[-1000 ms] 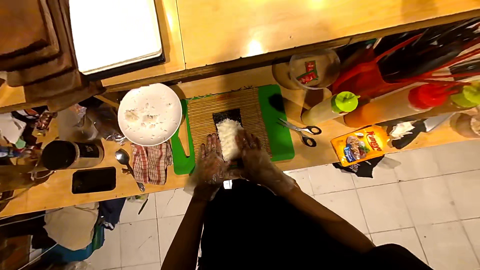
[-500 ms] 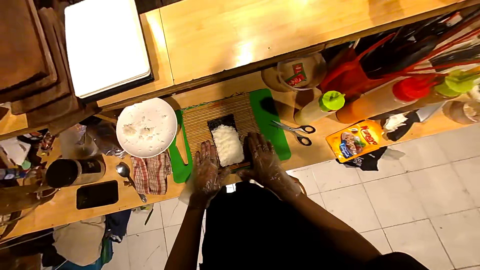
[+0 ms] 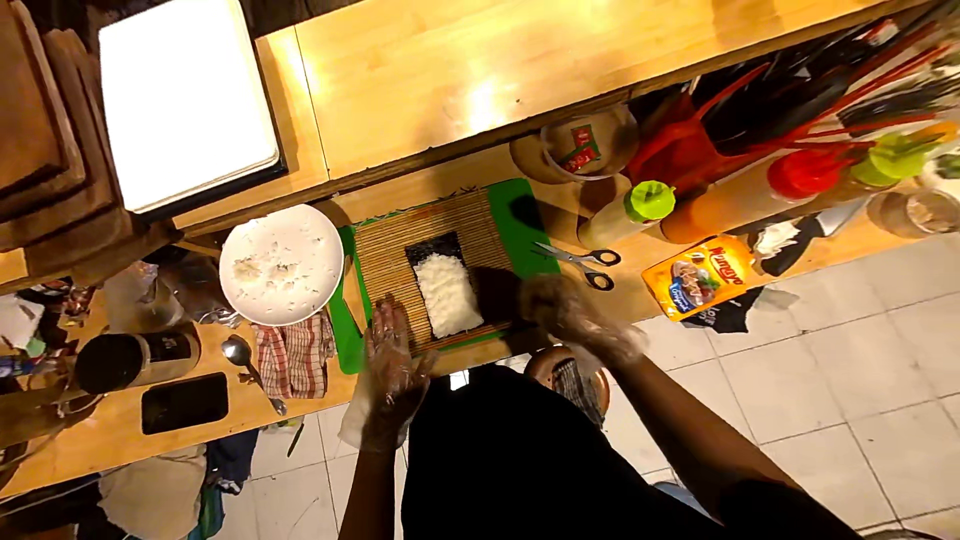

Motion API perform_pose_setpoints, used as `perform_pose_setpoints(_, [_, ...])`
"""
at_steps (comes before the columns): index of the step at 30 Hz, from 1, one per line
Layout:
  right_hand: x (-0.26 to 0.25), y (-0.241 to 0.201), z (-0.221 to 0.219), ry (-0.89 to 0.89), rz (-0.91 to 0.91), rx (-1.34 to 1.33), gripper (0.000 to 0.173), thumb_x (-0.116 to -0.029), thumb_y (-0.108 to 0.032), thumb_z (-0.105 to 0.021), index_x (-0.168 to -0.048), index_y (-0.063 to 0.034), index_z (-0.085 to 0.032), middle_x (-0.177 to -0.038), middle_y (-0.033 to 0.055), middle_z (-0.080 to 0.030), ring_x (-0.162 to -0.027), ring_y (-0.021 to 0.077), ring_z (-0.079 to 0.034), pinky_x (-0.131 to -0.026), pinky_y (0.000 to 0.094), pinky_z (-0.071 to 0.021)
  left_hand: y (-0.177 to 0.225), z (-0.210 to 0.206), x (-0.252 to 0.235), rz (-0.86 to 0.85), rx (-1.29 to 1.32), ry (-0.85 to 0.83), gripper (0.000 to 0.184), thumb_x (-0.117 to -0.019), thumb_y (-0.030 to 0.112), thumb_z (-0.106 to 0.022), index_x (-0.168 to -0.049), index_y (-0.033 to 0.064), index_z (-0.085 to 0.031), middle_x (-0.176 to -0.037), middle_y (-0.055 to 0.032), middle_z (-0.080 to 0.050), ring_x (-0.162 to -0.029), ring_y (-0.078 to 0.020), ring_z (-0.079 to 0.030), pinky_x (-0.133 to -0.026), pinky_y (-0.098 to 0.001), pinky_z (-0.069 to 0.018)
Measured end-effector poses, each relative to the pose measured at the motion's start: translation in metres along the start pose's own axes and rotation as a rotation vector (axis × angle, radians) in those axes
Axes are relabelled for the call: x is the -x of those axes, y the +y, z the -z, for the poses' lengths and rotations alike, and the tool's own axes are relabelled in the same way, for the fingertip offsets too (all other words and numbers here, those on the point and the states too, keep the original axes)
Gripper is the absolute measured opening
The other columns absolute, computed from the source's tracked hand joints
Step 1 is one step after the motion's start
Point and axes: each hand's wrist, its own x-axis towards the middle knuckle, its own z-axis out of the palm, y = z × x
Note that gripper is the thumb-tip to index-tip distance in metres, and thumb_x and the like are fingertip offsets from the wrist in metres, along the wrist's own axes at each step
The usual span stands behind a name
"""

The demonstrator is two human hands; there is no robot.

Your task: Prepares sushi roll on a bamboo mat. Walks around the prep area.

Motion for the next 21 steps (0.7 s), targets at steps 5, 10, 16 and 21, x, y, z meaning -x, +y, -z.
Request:
perform_pose_setpoints(5, [0.013,0.026,-0.018,0.213,0.162,0.293,0.031,-0.0971,-0.01,-0.056,-0.125,-0.0102,-0.07,-0.133,0.0098,-0.067,-0.13,0.0292,-0.059,-0.11,0.0532,-0.0468,0.002,-0.001,0.01,0.018,-0.02,0.021,0.095,-0.0977,0.067,-0.036,-0.157,-0.0063,-0.029,-0.166,-0.0245,-0.022,-0.156,-0.0386,-0.019,-0.125,-0.0593,-0.0137])
perform_pose_setpoints(10, [0.069,0.012,-0.052,0.079,0.31,0.2,0.03,-0.1027,-0.029,-0.051,-0.112,-0.0144,-0.076,-0.114,0.0039,-0.075,-0.111,0.0195,-0.07,-0.097,0.0427,-0.0561,0.003,-0.003,0.005,0.007,-0.041,-0.011,0.096,-0.0964,0.069,-0.037,-0.158,-0.0047,-0.03,-0.167,-0.0222,-0.022,-0.156,-0.0367,-0.018,-0.126,-0.0581,-0.0135])
perform_pose_setpoints(16, [0.052,0.022,-0.065,0.302,0.131,0.322,0.047,-0.1033,-0.038,-0.05,-0.14,-0.0116,-0.061,-0.147,0.0098,-0.059,-0.14,0.0282,-0.052,-0.114,0.0518,-0.0439,0.01,-0.016,0.006,-0.005,-0.083,-0.001,0.092,-0.0986,0.067,-0.037,-0.158,-0.0021,-0.03,-0.168,-0.0195,-0.021,-0.158,-0.0335,-0.015,-0.127,-0.0554,-0.0137])
perform_pose_setpoints(21, [0.068,0.02,-0.063,0.307,0.356,0.237,0.031,-0.1027,-0.037,-0.057,-0.101,-0.0128,-0.077,-0.109,0.0066,-0.076,-0.114,0.022,-0.069,-0.109,0.0444,-0.05,0.01,-0.027,0.006,-0.043,-0.103,0.009,0.091,-0.0996,0.066,-0.037,-0.16,-0.0012,-0.027,-0.169,-0.0178,-0.019,-0.158,-0.0315,-0.014,-0.127,-0.0559,-0.0155])
